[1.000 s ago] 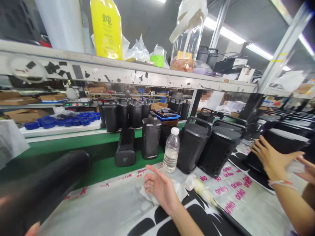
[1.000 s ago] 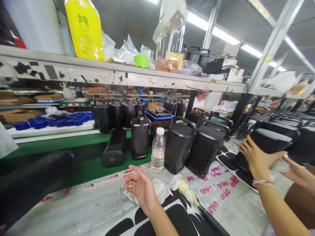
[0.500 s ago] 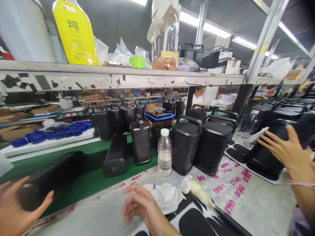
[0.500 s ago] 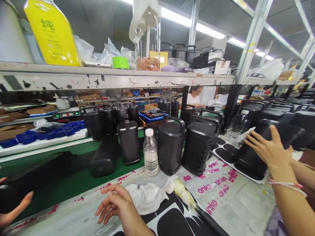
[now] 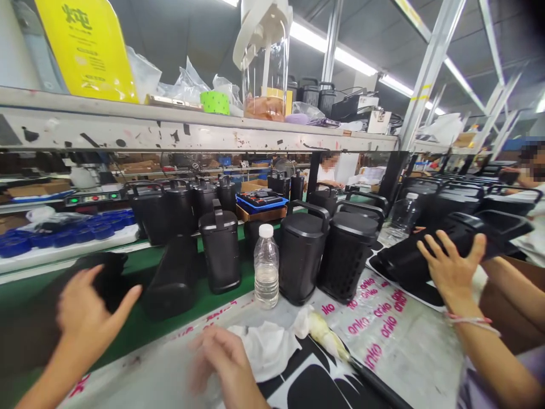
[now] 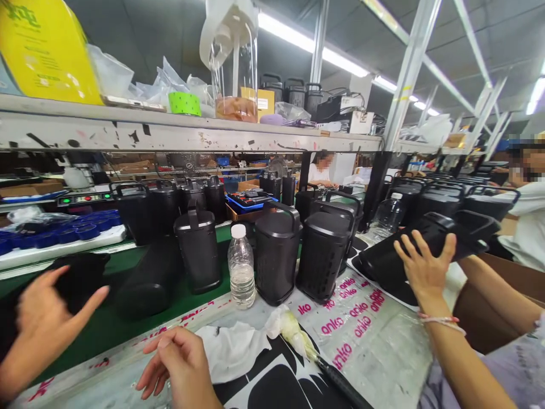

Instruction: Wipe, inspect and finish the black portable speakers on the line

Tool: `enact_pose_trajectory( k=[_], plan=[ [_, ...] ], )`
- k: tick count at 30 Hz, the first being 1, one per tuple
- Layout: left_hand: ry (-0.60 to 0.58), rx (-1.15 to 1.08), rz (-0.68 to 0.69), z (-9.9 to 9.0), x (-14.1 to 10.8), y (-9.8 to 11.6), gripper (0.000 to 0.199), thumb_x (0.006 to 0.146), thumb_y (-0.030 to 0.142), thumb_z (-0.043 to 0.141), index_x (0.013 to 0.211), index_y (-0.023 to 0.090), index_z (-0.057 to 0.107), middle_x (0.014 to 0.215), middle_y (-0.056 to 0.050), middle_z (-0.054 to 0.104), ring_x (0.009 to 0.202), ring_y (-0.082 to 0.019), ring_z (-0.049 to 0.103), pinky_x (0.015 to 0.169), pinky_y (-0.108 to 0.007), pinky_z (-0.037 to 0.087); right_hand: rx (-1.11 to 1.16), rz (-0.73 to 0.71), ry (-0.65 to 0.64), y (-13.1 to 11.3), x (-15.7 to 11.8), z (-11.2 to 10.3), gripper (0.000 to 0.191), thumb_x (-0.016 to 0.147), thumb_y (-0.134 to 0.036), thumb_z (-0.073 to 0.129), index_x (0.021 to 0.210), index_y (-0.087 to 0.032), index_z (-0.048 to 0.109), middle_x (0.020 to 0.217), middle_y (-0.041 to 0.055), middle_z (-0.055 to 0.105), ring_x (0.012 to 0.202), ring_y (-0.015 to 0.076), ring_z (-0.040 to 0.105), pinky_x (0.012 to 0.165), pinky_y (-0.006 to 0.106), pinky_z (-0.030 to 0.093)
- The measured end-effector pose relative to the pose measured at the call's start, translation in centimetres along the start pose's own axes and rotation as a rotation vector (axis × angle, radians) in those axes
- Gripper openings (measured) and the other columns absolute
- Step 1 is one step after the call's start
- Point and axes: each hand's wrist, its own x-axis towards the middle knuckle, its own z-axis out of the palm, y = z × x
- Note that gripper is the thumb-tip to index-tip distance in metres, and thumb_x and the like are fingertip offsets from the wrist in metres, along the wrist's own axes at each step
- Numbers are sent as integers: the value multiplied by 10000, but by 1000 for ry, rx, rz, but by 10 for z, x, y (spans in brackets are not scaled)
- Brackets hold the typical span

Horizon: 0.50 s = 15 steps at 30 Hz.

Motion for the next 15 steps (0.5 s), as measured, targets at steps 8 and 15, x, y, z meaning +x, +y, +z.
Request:
enact_pose_trajectory(
  k=[8, 15],
  plan=[
    [-158, -158, -285, 140, -51, 144, 1152, 699, 620, 721, 1486, 204, -11, 1526, -237, 213, 1376, -448, 298, 1099, -675, 331, -149, 78, -95, 69, -16, 78, 308, 948, -347, 583, 1196, -165, 584, 1185, 88, 618, 993, 201, 638, 838, 398, 565],
    [-66, -127, -361, 148, -40, 151, 972, 772, 502, 714, 1479, 201, 117, 1455, -206, 344, 1331, -407, 380, 1064, -639, 403, -326, 15, -9, 12, -27, -76, 302, 991, -387, 485, 1127, -156, 626, 1082, 37, 667, 907, 166, 672, 756, 352, 584]
  ],
)
